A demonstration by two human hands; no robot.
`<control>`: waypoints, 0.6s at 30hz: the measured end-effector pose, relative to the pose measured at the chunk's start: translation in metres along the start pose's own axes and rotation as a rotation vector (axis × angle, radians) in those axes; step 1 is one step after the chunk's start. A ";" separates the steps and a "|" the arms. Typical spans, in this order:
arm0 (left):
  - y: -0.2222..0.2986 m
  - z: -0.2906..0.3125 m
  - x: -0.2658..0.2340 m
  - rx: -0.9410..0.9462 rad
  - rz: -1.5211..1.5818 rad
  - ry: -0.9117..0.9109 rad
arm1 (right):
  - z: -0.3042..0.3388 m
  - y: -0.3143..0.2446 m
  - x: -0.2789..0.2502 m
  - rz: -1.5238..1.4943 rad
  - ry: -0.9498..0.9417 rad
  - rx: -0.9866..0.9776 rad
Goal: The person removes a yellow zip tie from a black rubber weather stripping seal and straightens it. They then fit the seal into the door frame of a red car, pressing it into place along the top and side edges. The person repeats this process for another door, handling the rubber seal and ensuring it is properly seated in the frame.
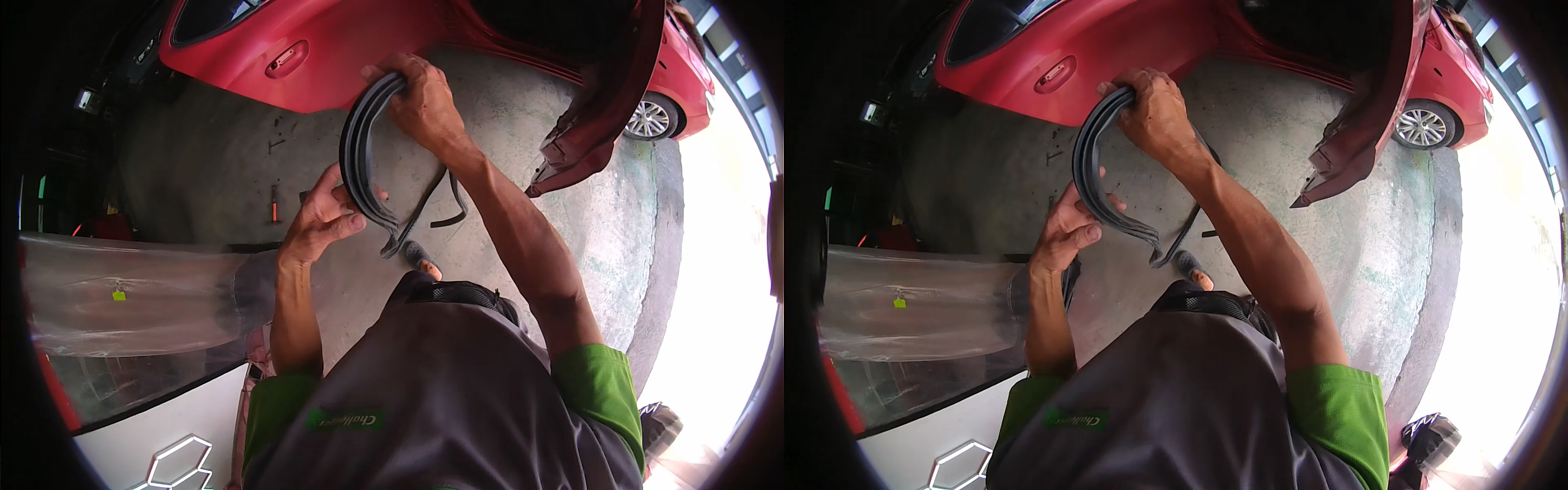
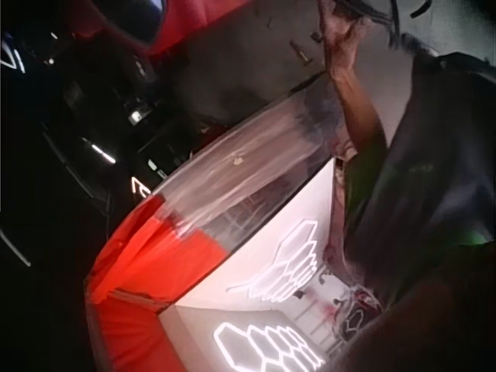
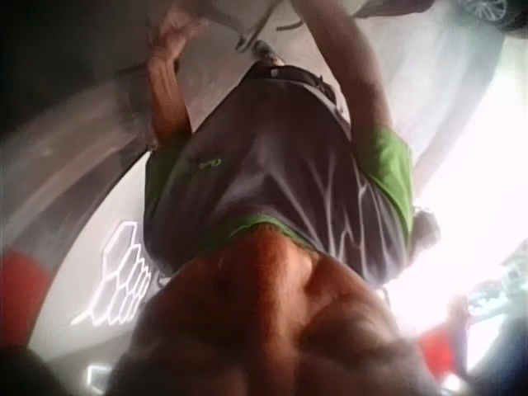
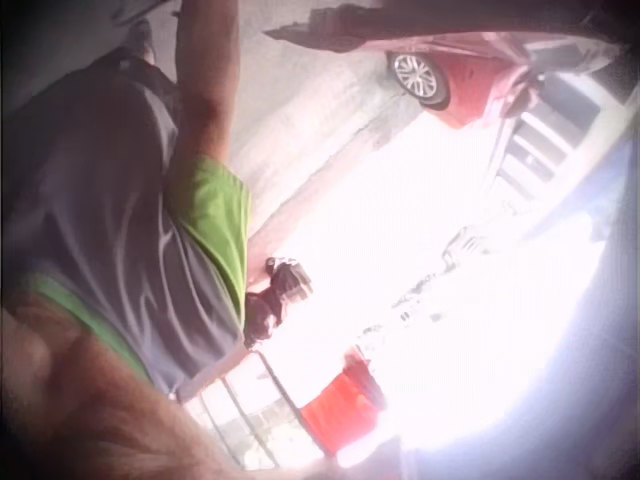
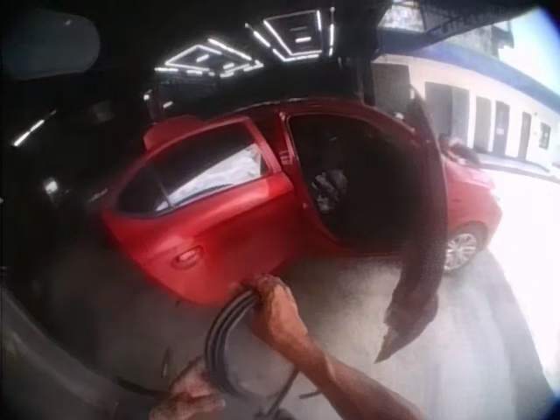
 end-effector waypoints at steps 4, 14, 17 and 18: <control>-0.101 0.005 -0.016 -0.168 -0.209 -0.034 | -0.058 -0.025 0.002 0.172 0.198 -0.146; 0.047 0.043 -0.200 0.192 -1.205 1.260 | -0.023 -0.002 -0.011 0.333 -0.710 -0.213; 0.098 0.034 -0.211 0.305 -1.243 1.259 | -0.019 0.036 0.011 0.309 -0.937 0.336; 0.111 0.031 -0.209 0.331 -1.251 1.267 | -0.024 0.044 0.020 0.337 -0.914 0.292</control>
Point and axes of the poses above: each hand's wrist, its own z-axis away from the middle knuckle, its own x-axis out of the palm, y = z × x, the point moved 5 cm from there along -z, towards the middle knuckle, and after that the axes turned 10 degrees about -z, right-handed, at the moved point
